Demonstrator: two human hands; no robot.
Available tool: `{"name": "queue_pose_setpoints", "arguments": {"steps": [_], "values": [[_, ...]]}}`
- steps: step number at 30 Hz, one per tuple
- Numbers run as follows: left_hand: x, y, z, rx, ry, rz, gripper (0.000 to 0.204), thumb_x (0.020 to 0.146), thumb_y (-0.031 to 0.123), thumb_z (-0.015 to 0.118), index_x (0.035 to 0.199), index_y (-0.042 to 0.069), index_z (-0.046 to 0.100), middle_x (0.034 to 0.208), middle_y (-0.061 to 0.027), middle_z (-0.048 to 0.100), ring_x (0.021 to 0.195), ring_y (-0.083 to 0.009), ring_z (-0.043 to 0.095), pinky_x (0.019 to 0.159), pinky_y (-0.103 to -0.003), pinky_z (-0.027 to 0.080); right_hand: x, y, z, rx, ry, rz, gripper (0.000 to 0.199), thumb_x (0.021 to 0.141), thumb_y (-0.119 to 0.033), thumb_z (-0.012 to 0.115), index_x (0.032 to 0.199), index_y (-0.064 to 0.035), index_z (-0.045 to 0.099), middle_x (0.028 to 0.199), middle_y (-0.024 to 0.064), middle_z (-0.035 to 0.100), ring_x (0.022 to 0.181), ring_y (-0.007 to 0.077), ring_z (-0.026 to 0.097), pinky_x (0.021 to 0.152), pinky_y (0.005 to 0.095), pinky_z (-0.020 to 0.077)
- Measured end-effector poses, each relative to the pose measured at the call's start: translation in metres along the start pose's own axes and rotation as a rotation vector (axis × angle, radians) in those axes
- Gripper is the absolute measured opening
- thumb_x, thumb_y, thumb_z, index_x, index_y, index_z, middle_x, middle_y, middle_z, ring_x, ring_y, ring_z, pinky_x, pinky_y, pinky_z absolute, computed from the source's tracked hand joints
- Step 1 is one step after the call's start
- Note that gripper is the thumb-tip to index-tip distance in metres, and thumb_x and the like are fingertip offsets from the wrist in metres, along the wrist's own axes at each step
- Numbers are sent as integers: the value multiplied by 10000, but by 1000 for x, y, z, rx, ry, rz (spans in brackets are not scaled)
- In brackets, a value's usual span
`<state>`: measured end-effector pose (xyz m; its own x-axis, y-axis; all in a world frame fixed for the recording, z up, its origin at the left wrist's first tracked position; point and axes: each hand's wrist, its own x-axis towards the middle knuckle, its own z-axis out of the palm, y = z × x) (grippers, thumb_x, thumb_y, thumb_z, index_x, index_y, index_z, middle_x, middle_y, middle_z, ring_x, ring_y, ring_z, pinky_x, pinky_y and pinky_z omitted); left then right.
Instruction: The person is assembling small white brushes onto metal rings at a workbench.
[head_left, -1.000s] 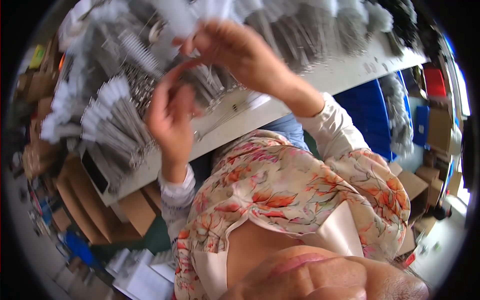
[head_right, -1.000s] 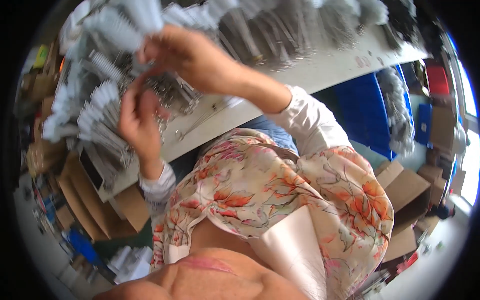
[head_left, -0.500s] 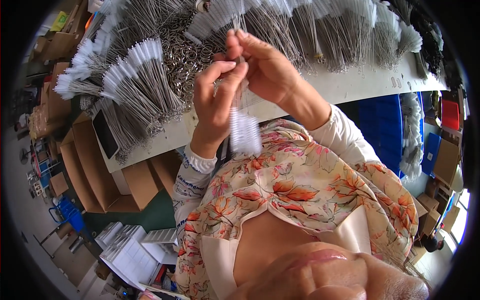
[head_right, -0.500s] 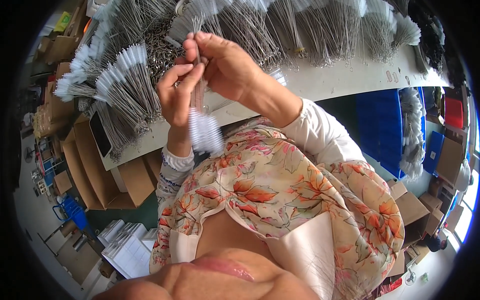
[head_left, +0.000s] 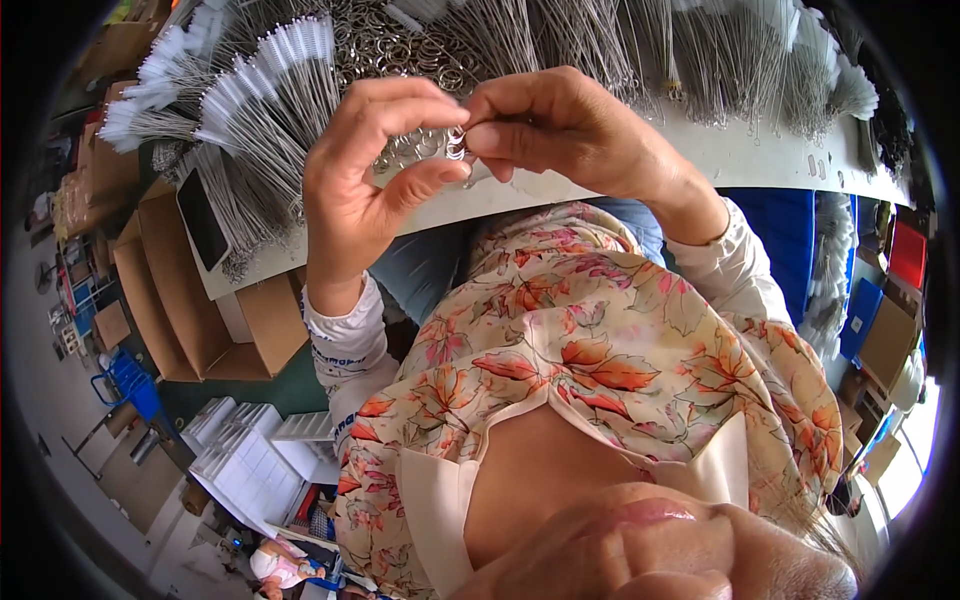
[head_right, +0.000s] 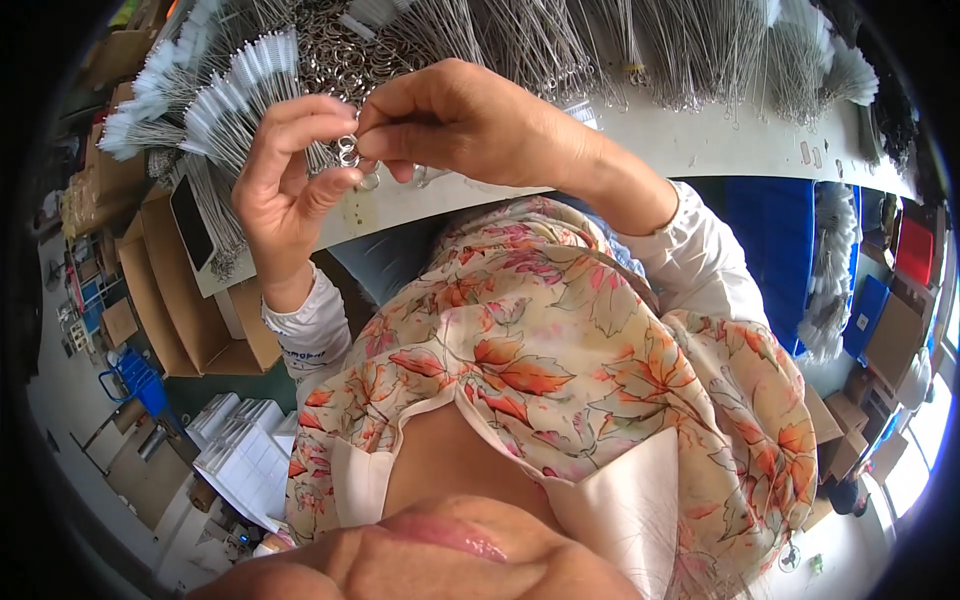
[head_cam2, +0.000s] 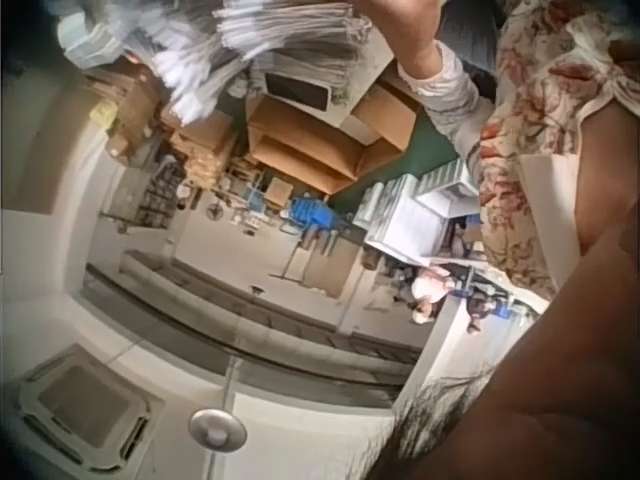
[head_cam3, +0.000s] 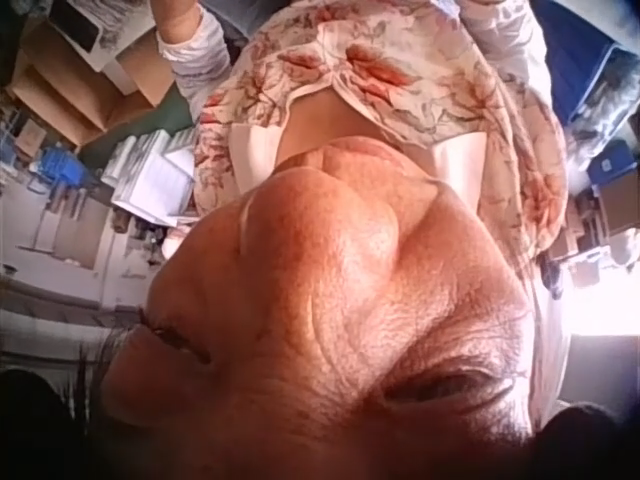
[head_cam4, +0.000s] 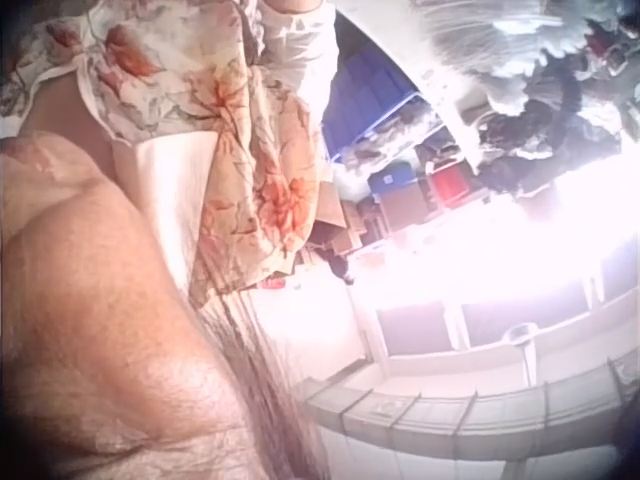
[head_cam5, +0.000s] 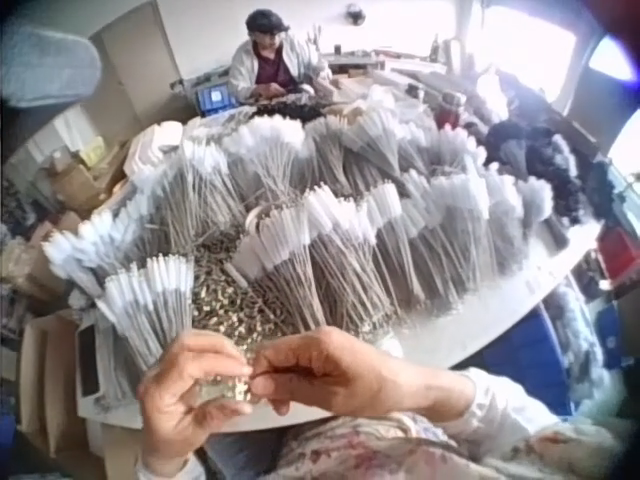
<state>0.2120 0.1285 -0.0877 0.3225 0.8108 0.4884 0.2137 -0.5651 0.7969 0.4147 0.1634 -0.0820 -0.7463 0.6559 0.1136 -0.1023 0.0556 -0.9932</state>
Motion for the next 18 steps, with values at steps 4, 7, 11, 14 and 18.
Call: {"name": "queue_pose_setpoints", "arguments": {"steps": [4, 7, 11, 14, 18], "values": [[-4, 7, 20, 46, 137, 65, 216, 703, 179, 754, 820, 49, 628, 810, -54, 615, 709, -164, 596, 604, -275, 483, -8, -14, -5, 83, -128, 278, 217, 907, -203, 554, 908, 6, 611, 667, 15, 572, 607, 89, 530, 567, 244, 443], [-14, 1, 35, 116, 50, 175, 230, 679, 203, 774, 810, 84, 627, 769, -38, 611, 694, -172, 589, 594, -274, 472, -29, 0, -9, 0, -130, 287, 199, 885, -198, 572, 913, -6, 614, 664, 32, 581, 582, 126, 540, 551, 277, 452], [-46, -21, 40, 314, 108, -331, 296, 718, 265, 755, 860, 49, 610, 714, -53, 598, 618, -131, 578, 547, -251, 469, -91, 25, -45, -936, 140, 235, 103, 838, -146, 579, 876, -57, 615, 757, 91, 615, 645, 276, 598, 590, 350, 485], [-78, -41, 37, 458, 12, -585, 264, 765, 242, 726, 866, 34, 598, 686, -53, 591, 543, -144, 563, 530, -269, 468, -141, 56, -71, -1334, 216, 381, 74, 835, -119, 561, 852, -67, 610, 809, 102, 623, 709, 308, 616, 615, 371, 493], [-90, -53, 53, 636, -47, -439, 96, 819, 100, 630, 815, 29, 566, 718, -88, 582, 586, -200, 598, 532, -304, 462, -120, 70, -41, -1020, 384, 192, 67, 807, -132, 620, 846, -79, 632, 787, 84, 621, 679, 284, 614, 593, 359, 494]]}}
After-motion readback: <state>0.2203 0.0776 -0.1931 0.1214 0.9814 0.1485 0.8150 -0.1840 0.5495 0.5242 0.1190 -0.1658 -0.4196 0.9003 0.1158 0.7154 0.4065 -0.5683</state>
